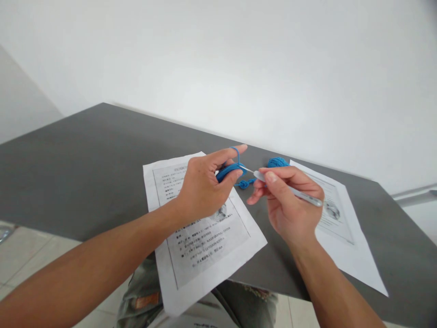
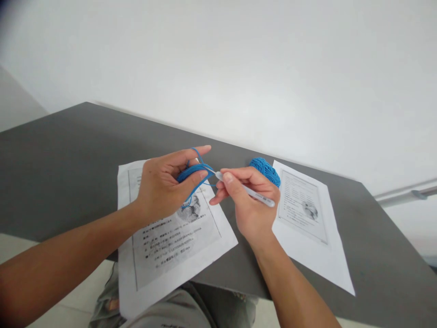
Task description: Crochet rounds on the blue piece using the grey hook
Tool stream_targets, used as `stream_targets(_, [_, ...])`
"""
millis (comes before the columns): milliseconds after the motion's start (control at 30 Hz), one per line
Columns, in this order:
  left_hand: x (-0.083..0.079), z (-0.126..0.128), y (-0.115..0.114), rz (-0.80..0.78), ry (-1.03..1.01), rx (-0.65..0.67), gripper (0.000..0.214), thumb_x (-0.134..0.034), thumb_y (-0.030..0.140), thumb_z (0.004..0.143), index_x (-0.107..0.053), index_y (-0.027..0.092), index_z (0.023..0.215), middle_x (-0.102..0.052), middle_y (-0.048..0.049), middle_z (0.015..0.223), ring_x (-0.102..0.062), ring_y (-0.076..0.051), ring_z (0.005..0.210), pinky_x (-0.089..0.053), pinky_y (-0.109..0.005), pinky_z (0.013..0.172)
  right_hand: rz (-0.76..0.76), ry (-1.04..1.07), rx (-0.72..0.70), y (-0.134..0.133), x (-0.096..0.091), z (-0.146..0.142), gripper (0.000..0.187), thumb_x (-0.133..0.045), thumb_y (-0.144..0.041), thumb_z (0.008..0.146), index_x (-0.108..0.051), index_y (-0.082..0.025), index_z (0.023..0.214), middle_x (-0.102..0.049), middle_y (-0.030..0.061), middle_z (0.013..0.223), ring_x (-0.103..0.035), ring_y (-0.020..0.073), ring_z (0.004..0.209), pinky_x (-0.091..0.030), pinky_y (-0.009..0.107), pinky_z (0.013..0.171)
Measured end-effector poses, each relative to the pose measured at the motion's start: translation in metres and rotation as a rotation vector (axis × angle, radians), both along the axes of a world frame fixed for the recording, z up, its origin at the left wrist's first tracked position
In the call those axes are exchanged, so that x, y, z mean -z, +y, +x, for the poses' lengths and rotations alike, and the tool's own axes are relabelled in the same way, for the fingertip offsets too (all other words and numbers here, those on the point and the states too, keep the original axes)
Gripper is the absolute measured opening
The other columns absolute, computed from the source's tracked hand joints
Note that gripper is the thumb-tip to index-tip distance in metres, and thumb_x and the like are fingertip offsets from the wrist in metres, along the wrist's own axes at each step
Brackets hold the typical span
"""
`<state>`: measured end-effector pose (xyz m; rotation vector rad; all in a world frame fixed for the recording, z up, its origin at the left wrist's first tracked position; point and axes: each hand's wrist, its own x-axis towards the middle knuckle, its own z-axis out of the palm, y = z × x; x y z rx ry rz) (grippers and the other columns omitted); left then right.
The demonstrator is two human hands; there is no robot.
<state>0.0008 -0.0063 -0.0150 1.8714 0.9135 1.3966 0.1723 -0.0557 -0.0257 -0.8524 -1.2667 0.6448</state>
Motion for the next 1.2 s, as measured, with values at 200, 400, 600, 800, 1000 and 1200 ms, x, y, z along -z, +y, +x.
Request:
stream_targets(200, [-0.001, 0.002, 0.000, -0.089, -0.117, 0.033, 0.038, -0.075, 0.017, 0.085, -0.083, 0.013, 0.123, -0.063, 0.0038, 0.074, -0.056, -0.010, 0.066, -0.051, -0.024, 0.068, 0.335, -0.450, 0.189, -0.001, -0.001, 0.004, 0.024, -0.078, -0.010, 0.092, -0.082, -0.027, 0.109, -0.081, 0.0015, 0.089, -0.077, 0.0163, 0.068, -0.065, 0.031, 0.059])
stream_targets(400, [0.006, 0.006, -0.005, -0.065, -0.156, 0.031, 0.043, -0.075, 0.015, 0.087, -0.082, 0.015, 0.129, -0.071, 0.0024, 0.077, -0.059, -0.010, 0.068, -0.053, -0.024, 0.068, 0.553, -0.743, 0.309, 0.004, 0.000, 0.001, 0.037, -0.079, -0.005, 0.088, -0.079, -0.026, 0.119, -0.079, 0.0071, 0.101, -0.076, 0.0243, 0.093, -0.066, 0.045, 0.082])
stream_targets(600, [0.006, 0.004, -0.003, -0.120, -0.360, 0.191, 0.042, -0.086, 0.016, 0.082, -0.084, 0.018, 0.124, -0.071, 0.0028, 0.073, -0.059, -0.010, 0.065, -0.053, -0.023, 0.065, 0.460, -0.451, 0.258, 0.003, -0.002, -0.005, 0.038, -0.078, -0.006, 0.091, -0.083, -0.033, 0.117, -0.082, 0.0013, 0.097, -0.076, 0.0203, 0.088, -0.063, 0.039, 0.075])
stream_targets(800, [0.003, 0.004, 0.000, -0.295, -0.569, 0.334, 0.047, -0.096, 0.008, 0.067, -0.088, 0.024, 0.111, -0.077, 0.0027, 0.074, -0.065, -0.010, 0.066, -0.055, -0.021, 0.063, 0.445, -0.409, 0.267, -0.002, -0.002, -0.003, 0.038, -0.081, -0.011, 0.090, -0.083, -0.036, 0.118, -0.084, -0.0001, 0.096, -0.078, 0.0212, 0.086, -0.065, 0.041, 0.078])
stream_targets(1000, [0.001, 0.004, -0.003, -0.357, -0.621, 0.343, 0.032, -0.094, 0.014, 0.077, -0.088, 0.025, 0.107, -0.086, -0.0022, 0.094, -0.078, -0.014, 0.087, -0.063, -0.024, 0.080, 0.467, -0.488, 0.295, -0.004, -0.002, -0.003, 0.041, -0.080, -0.006, 0.089, -0.082, -0.034, 0.120, -0.082, 0.0023, 0.095, -0.077, 0.0226, 0.085, -0.064, 0.041, 0.072])
stream_targets(1200, [-0.004, 0.005, -0.001, -0.605, -0.701, 0.384, 0.034, -0.099, 0.018, 0.070, -0.087, 0.023, 0.102, -0.084, -0.0009, 0.082, -0.078, -0.015, 0.079, -0.065, -0.026, 0.076, 0.623, -0.719, 0.387, -0.004, 0.002, -0.003, 0.047, -0.079, -0.001, 0.087, -0.078, -0.025, 0.128, -0.080, 0.0091, 0.104, -0.076, 0.0254, 0.087, -0.065, 0.045, 0.071])
